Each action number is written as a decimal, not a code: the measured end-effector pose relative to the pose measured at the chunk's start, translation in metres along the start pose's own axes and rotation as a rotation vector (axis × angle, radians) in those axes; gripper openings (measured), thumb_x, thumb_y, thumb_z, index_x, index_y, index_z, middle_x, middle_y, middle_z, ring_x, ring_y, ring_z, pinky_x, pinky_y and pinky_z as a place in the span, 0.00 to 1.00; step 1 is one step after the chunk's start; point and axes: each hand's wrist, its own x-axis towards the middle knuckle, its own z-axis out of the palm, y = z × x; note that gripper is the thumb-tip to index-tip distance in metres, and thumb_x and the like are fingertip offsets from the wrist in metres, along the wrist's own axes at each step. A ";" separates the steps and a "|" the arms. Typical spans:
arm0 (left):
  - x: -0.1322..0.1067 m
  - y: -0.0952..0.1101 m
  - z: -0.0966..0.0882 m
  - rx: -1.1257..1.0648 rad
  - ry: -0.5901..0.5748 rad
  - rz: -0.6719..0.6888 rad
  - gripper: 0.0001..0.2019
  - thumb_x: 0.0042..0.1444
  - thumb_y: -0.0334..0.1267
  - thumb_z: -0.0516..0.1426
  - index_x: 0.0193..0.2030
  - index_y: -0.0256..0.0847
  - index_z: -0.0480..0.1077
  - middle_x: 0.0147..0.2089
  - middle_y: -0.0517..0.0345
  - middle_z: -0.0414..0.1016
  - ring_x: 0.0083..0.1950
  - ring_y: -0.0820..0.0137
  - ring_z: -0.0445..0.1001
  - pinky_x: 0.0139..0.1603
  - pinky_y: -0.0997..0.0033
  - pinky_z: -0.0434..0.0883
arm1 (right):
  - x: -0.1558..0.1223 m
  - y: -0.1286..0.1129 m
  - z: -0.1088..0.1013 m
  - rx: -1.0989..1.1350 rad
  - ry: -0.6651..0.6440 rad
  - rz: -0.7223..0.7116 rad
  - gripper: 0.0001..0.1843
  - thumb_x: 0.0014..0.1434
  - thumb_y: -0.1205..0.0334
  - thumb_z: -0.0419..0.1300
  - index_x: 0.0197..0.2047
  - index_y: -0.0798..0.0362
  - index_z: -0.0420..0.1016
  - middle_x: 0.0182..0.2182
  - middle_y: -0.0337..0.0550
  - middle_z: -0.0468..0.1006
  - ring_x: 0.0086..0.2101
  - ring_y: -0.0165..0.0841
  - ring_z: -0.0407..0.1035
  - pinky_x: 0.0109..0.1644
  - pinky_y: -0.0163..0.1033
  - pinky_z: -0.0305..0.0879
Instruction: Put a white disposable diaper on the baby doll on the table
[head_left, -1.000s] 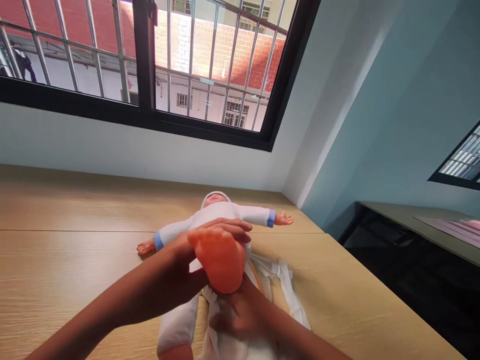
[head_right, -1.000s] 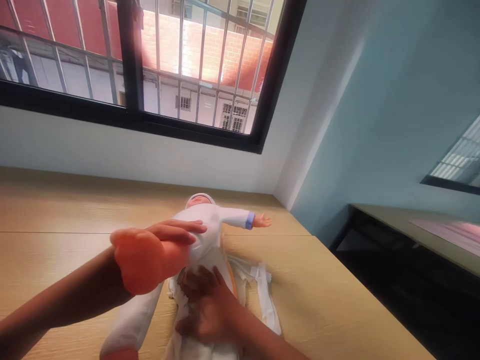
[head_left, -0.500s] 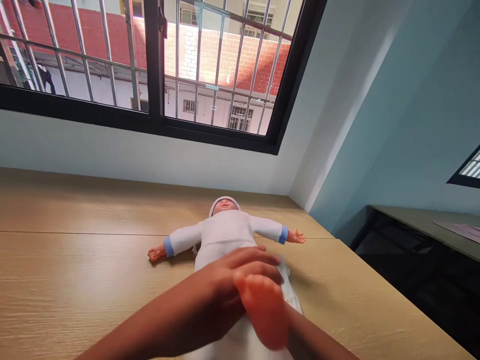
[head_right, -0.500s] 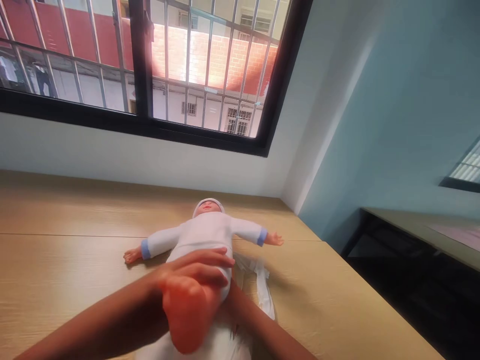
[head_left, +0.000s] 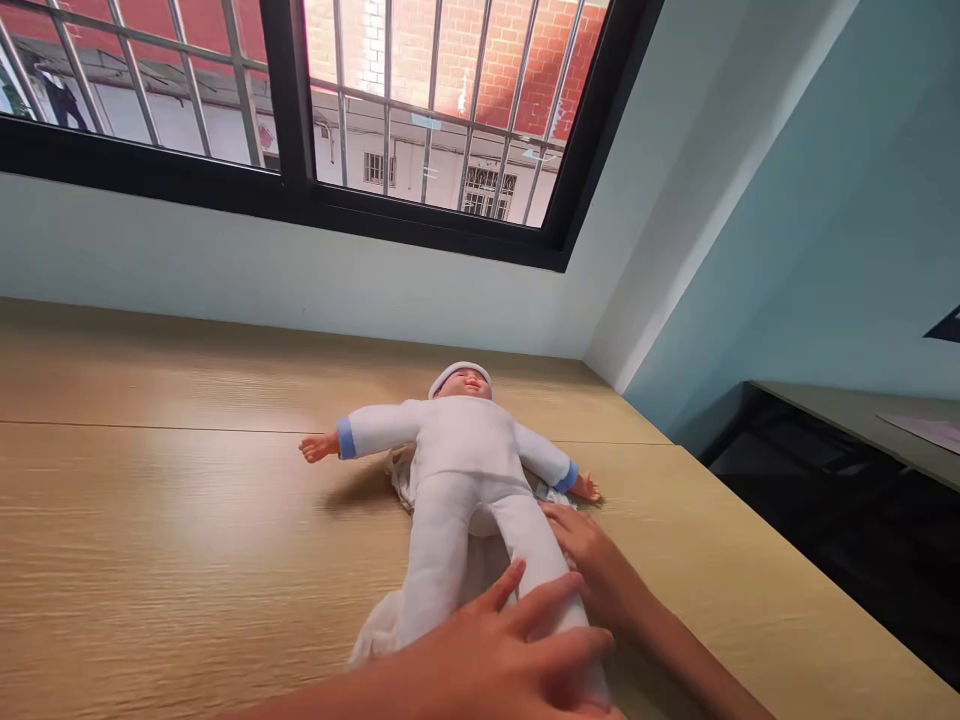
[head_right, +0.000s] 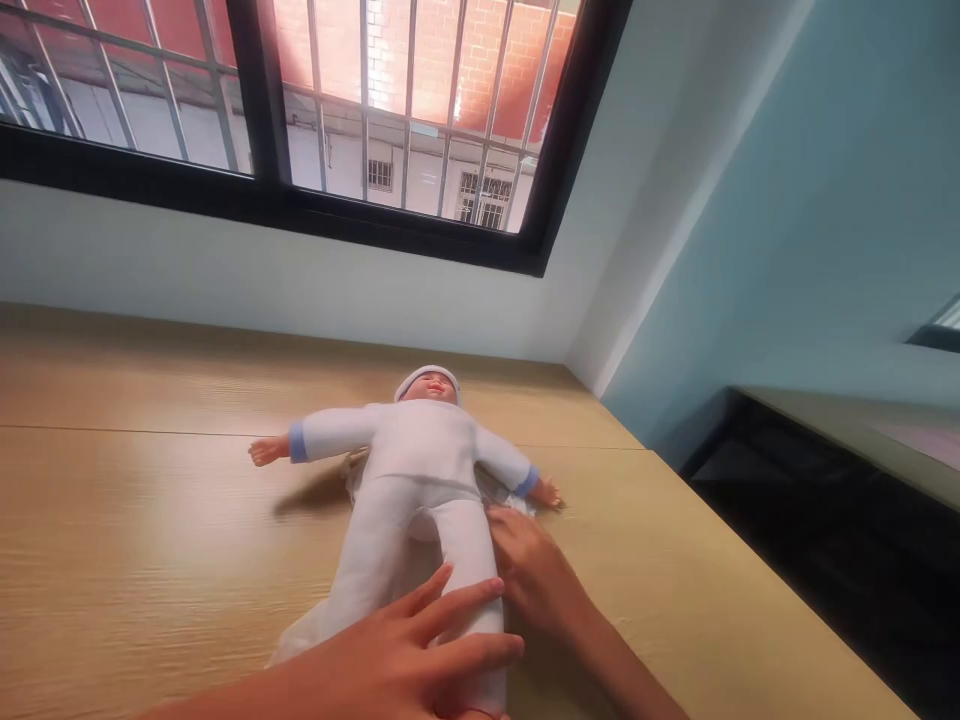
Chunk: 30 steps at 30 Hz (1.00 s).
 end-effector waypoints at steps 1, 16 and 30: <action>-0.003 0.003 0.008 0.007 0.021 -0.004 0.09 0.63 0.37 0.52 0.44 0.56 0.71 0.55 0.65 0.70 0.63 0.59 0.63 0.56 0.55 0.71 | -0.004 0.003 -0.005 0.039 0.018 0.047 0.16 0.64 0.59 0.49 0.48 0.52 0.74 0.50 0.50 0.74 0.51 0.43 0.66 0.55 0.52 0.63; -0.010 0.027 0.057 0.090 0.132 -0.107 0.14 0.64 0.47 0.50 0.38 0.41 0.72 0.37 0.64 0.75 0.48 0.72 0.71 0.68 0.54 0.58 | -0.013 -0.047 0.002 1.086 -0.131 0.563 0.31 0.58 0.46 0.61 0.57 0.52 0.57 0.43 0.47 0.76 0.47 0.41 0.70 0.51 0.44 0.67; 0.004 0.004 -0.027 0.190 -0.363 -0.472 0.05 0.59 0.35 0.54 0.36 0.41 0.71 0.35 0.54 0.76 0.35 0.62 0.75 0.32 0.64 0.73 | -0.006 -0.062 -0.005 1.058 -0.102 0.626 0.31 0.57 0.48 0.61 0.59 0.51 0.61 0.50 0.47 0.74 0.53 0.43 0.66 0.57 0.44 0.62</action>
